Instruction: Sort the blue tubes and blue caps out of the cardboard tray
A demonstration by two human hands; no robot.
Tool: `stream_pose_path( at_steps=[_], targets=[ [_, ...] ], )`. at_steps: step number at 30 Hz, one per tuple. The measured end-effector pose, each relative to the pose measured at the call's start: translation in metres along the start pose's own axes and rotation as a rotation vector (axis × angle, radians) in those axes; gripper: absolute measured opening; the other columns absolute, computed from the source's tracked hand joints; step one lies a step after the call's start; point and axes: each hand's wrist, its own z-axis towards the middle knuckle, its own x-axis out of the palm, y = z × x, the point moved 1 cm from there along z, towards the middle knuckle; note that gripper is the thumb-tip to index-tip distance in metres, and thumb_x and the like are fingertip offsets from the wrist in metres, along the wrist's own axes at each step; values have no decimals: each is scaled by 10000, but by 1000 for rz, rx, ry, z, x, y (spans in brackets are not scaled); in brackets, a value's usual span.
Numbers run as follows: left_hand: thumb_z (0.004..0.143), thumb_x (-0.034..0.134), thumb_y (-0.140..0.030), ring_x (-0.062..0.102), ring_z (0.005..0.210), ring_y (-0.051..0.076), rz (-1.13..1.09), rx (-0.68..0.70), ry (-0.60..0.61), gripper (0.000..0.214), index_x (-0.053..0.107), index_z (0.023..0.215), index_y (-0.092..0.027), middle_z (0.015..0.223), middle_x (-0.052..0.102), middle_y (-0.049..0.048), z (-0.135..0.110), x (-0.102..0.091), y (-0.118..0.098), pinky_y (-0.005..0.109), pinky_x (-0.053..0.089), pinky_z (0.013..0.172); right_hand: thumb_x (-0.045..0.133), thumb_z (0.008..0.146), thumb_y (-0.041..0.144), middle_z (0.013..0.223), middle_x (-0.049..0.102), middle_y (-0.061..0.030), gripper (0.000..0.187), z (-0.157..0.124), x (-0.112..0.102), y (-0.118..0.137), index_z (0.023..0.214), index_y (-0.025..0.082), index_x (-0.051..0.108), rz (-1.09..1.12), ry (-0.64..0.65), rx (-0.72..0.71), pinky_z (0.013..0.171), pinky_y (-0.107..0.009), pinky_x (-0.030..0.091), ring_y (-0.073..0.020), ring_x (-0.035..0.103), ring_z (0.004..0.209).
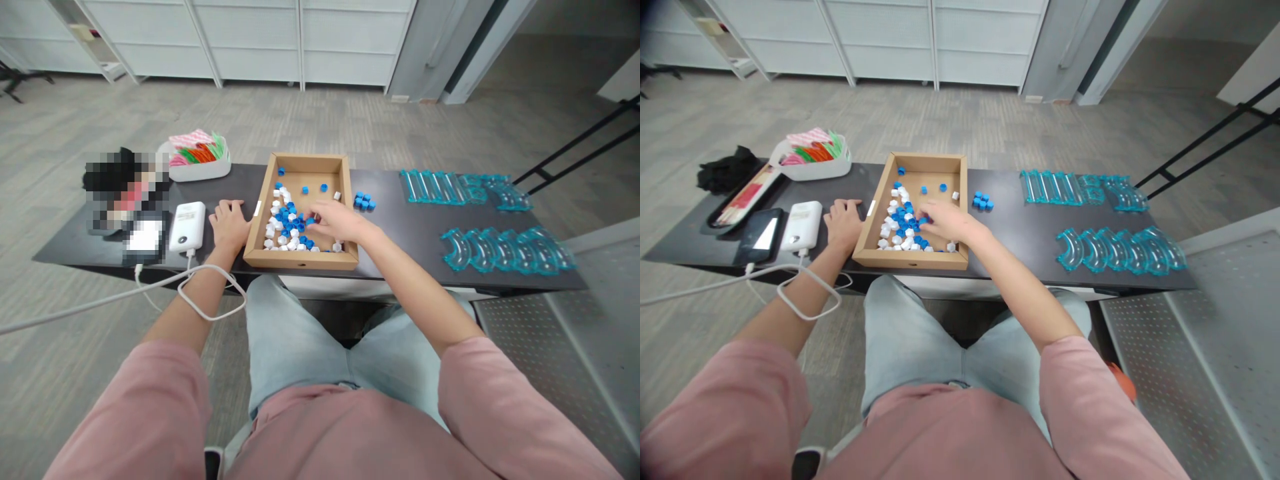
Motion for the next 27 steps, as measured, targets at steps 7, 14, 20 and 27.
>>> stream_pose_path(
  at_steps=[7,14,20,27],
  targets=[
    [1128,402,-484,538,1538,516,-15,2,-6,713,593,1678,-72,1679,552,359,1,1,0,629,409,1289,802,1057,507,1175,774,-75,335,-52,-64,-78,1265,245,833,181,-529,205,932,-390,624,-233,732,1003],
    [1129,425,-510,522,1552,515,-13,-1,-3,714,581,1689,-94,1690,546,350,3,5,5,622,397,1306,816,1006,551,1013,818,-83,331,-100,-60,-162,1091,236,760,163,-731,585,946,-437,625,-263,755,955],
    [1130,385,-492,529,1546,519,-12,-2,-6,718,583,1688,-85,1691,545,352,3,6,6,631,405,1302,794,970,394,989,816,-126,179,-92,-35,-173,884,245,747,-41,-575,713,1063,-503,604,-308,743,978],
    [1102,448,-486,538,1542,528,-31,-1,-15,704,596,1671,-98,1678,558,367,1,3,3,648,409,1289,685,1063,509,1057,816,-140,291,-93,-37,-173,992,240,771,-42,-645,666,1055,-500,597,-319,733,1006]
  ],
)
